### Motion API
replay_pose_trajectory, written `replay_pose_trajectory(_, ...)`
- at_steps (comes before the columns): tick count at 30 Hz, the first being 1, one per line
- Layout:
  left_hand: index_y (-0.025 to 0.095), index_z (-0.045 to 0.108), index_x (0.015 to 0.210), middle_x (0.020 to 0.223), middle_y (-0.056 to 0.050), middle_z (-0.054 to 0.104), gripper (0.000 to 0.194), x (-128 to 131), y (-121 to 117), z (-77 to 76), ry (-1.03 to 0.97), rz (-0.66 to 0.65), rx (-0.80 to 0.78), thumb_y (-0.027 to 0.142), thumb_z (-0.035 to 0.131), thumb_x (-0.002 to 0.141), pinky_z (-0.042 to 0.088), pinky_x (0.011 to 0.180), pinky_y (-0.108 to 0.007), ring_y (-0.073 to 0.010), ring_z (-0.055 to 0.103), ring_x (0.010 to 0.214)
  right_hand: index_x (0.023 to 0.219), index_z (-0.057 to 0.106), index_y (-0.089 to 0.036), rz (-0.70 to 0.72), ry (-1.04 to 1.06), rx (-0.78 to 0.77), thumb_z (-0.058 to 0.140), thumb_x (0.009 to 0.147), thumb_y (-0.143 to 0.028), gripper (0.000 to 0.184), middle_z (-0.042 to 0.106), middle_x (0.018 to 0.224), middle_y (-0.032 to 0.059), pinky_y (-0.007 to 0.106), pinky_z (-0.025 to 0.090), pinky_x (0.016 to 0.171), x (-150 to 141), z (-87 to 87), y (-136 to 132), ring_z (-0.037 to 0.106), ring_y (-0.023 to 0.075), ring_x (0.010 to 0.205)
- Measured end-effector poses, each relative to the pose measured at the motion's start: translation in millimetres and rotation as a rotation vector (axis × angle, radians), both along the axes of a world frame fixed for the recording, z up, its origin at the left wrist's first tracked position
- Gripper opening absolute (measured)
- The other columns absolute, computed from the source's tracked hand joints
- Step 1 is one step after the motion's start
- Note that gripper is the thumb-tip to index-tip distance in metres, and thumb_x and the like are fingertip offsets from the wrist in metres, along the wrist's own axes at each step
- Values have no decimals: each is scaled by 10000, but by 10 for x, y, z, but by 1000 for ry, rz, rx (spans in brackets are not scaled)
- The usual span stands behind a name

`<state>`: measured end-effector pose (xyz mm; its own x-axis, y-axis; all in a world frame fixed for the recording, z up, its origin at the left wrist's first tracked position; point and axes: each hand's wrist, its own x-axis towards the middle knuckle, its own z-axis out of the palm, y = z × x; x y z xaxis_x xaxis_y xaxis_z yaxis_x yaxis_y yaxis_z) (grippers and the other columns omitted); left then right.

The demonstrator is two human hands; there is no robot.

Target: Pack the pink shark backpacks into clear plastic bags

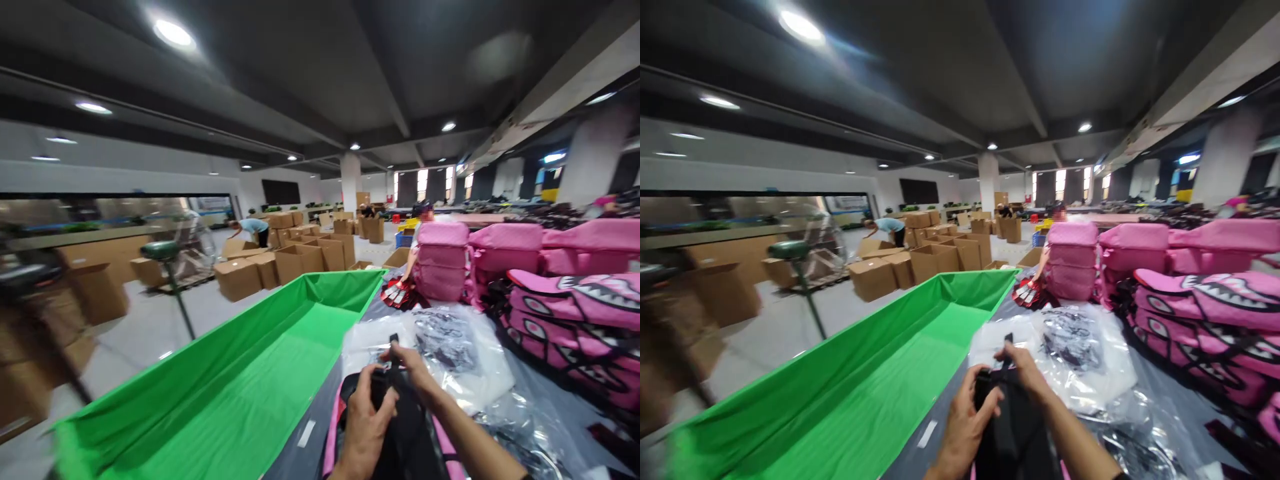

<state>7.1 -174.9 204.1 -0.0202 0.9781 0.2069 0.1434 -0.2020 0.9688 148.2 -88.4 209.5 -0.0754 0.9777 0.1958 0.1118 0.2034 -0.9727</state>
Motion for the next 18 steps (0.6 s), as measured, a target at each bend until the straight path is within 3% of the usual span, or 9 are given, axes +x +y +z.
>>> replay_pose_trajectory(4,228,585,922,707,20,662,579,-117,100,9,-179,-56,-89,701,744,628,479,602,-265,-171,618,630,853,691,-201,61,309,-29,688,642,-838,671,703,746,41,367,520,769,-336,199,-259,670,209,739)
replay_pose_trajectory(7,246,481,688,508,54,506,617,-139,252,122,-49,-11,-122,827,661,586,403,520,-269,-152,505,480,743,530,-229,-41,599,-56,676,586,-896,701,486,555,-66,265,445,558,-519,322,-288,462,93,490)
replay_pose_trajectory(9,254,490,660,522,35,523,532,-114,279,210,106,95,17,772,609,649,396,540,-280,-166,526,494,658,409,-251,-113,694,-49,665,537,-930,735,280,473,-130,205,290,441,-551,387,-257,253,48,415)
replay_pose_trajectory(11,261,538,704,583,19,578,376,-76,209,270,226,171,174,634,565,735,398,574,-285,-174,569,533,600,321,-265,-144,737,-46,605,558,-966,758,159,435,-153,197,212,397,-514,441,-257,142,37,395)
replay_pose_trajectory(14,270,512,725,571,30,566,229,-8,-49,351,328,146,276,486,518,800,379,554,-279,-163,557,503,551,242,-270,-137,782,-70,554,656,-956,761,133,405,-145,207,254,355,-385,549,-379,140,40,359)
replay_pose_trajectory(18,262,447,715,550,55,497,209,102,-368,614,397,58,341,412,562,803,358,527,-258,-126,498,467,539,301,-251,-39,794,-111,716,708,-808,714,207,439,-134,192,269,323,-151,866,-600,195,38,361)
